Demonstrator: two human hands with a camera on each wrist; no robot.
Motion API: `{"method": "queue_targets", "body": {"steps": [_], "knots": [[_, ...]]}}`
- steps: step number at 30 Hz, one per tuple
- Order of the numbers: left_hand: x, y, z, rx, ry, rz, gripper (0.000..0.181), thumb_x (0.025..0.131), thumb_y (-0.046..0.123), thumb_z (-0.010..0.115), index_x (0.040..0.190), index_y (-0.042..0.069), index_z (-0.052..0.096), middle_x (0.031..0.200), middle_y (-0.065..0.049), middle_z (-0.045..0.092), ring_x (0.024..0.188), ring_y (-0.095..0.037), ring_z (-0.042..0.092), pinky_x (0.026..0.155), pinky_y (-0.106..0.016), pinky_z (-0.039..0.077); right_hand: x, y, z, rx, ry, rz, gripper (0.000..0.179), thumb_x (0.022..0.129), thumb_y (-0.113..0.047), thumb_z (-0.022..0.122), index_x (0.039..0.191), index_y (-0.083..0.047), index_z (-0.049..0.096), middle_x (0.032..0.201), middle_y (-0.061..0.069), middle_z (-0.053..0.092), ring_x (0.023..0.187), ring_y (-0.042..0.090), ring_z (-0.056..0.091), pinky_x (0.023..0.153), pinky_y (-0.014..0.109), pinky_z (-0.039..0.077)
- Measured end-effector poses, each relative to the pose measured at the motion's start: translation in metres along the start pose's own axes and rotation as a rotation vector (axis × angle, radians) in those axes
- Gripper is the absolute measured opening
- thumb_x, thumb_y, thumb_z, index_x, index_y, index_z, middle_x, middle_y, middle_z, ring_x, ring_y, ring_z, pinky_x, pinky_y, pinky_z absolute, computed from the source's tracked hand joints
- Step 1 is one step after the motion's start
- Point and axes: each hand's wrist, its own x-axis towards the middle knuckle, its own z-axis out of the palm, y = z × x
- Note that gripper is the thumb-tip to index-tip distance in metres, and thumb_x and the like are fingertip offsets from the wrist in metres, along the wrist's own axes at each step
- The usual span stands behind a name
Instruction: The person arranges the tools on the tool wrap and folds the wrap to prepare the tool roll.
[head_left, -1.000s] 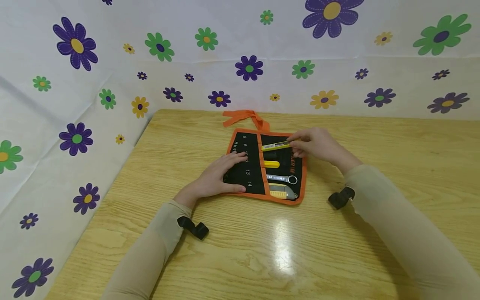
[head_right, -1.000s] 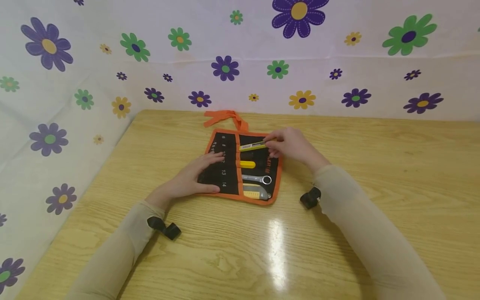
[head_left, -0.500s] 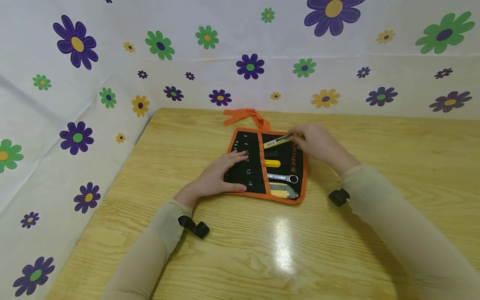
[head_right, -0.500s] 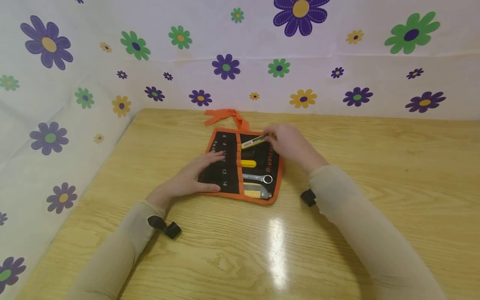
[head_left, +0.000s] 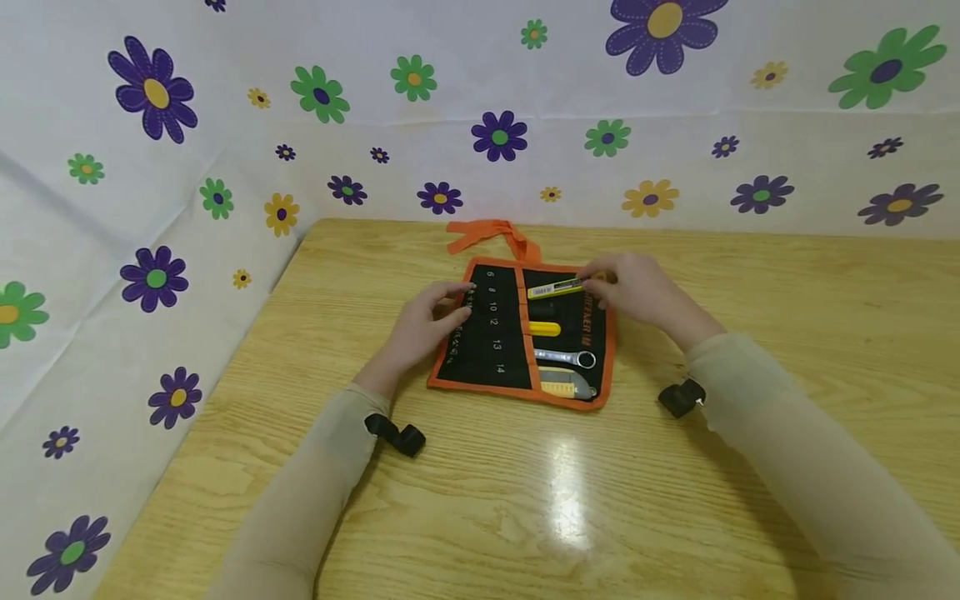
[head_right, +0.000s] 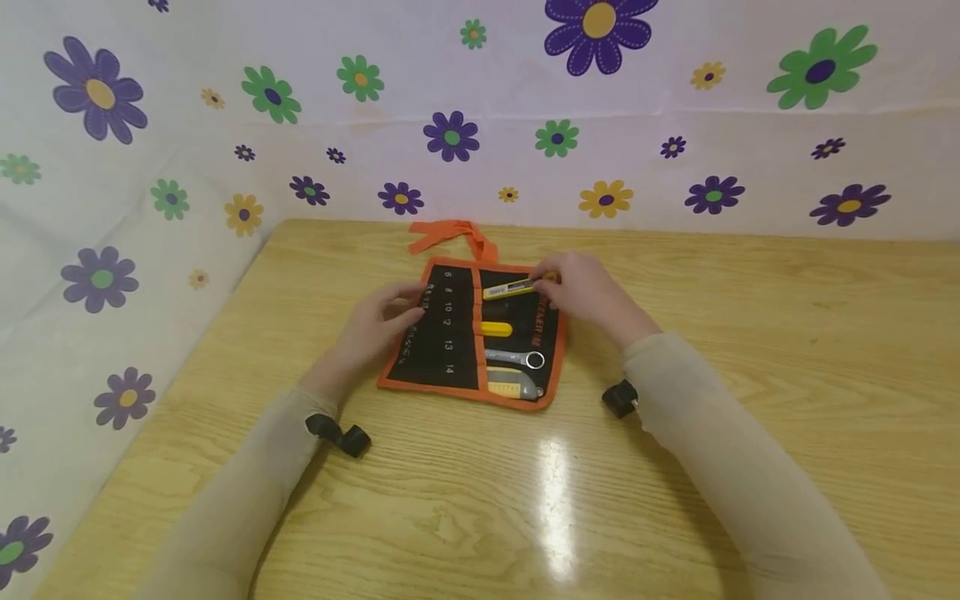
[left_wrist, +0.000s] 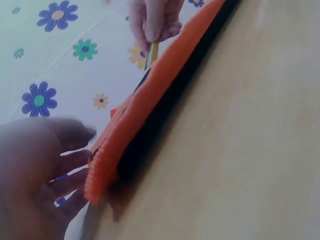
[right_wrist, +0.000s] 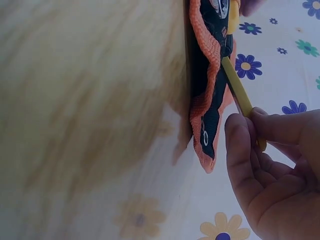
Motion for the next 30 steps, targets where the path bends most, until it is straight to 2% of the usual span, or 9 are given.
{"method": "queue_targets", "body": {"steps": [4, 8, 13, 20, 27, 30], "knots": [[0.015, -0.004, 0.001, 0.087, 0.034, 0.005, 0.037, 0.094, 0.016, 0.062, 0.130, 0.009, 0.058, 0.124, -0.010, 0.056, 0.104, -0.025, 0.056, 0.091, -0.040, 0.045, 0.000, 0.002, 0.001, -0.002, -0.013, -0.002, 0.026, 0.098, -0.014, 0.056, 0.119, -0.002, 0.065, 0.089, 0.015, 0.068, 0.071, 0.020, 0.065, 0.055, 0.031, 0.045], [0.028, -0.009, 0.002, 0.200, 0.010, 0.024, 0.040, 0.093, 0.020, 0.064, 0.131, 0.009, 0.058, 0.122, -0.010, 0.057, 0.103, -0.024, 0.053, 0.091, -0.039, 0.044, 0.000, 0.003, 0.003, -0.004, -0.002, 0.008, 0.026, 0.098, -0.014, 0.056, 0.119, -0.003, 0.065, 0.087, 0.013, 0.067, 0.070, 0.019, 0.065, 0.055, 0.031, 0.045], [0.036, -0.007, 0.001, 0.272, -0.033, 0.034, 0.046, 0.089, 0.026, 0.069, 0.130, 0.008, 0.058, 0.127, -0.010, 0.056, 0.112, -0.024, 0.049, 0.099, -0.040, 0.038, 0.001, 0.004, 0.003, -0.005, 0.007, 0.013, 0.025, 0.097, -0.014, 0.056, 0.118, -0.003, 0.066, 0.090, 0.013, 0.067, 0.070, 0.019, 0.064, 0.057, 0.031, 0.046], [0.038, 0.000, 0.000, 0.318, -0.072, 0.038, 0.040, 0.089, 0.025, 0.070, 0.122, 0.004, 0.064, 0.123, -0.010, 0.053, 0.114, -0.026, 0.047, 0.101, -0.039, 0.036, 0.002, 0.005, 0.003, -0.006, 0.006, 0.027, 0.025, 0.097, -0.014, 0.056, 0.119, -0.004, 0.066, 0.090, 0.012, 0.067, 0.069, 0.018, 0.064, 0.058, 0.031, 0.049], [0.040, 0.006, 0.001, 0.332, -0.057, 0.027, 0.035, 0.088, 0.024, 0.071, 0.116, 0.003, 0.067, 0.119, -0.009, 0.056, 0.109, -0.024, 0.048, 0.098, -0.037, 0.037, 0.003, 0.005, 0.003, 0.020, -0.029, 0.005, 0.025, 0.097, -0.014, 0.056, 0.118, -0.002, 0.065, 0.083, 0.011, 0.068, 0.067, 0.018, 0.064, 0.059, 0.031, 0.050], [0.040, 0.006, 0.001, 0.330, -0.049, 0.033, 0.034, 0.088, 0.023, 0.071, 0.115, 0.003, 0.067, 0.118, -0.009, 0.057, 0.108, -0.024, 0.049, 0.098, -0.037, 0.038, 0.003, 0.005, 0.003, 0.069, -0.060, 0.011, 0.026, 0.098, -0.012, 0.055, 0.119, 0.000, 0.064, 0.081, 0.011, 0.069, 0.066, 0.019, 0.064, 0.060, 0.031, 0.052]]}}
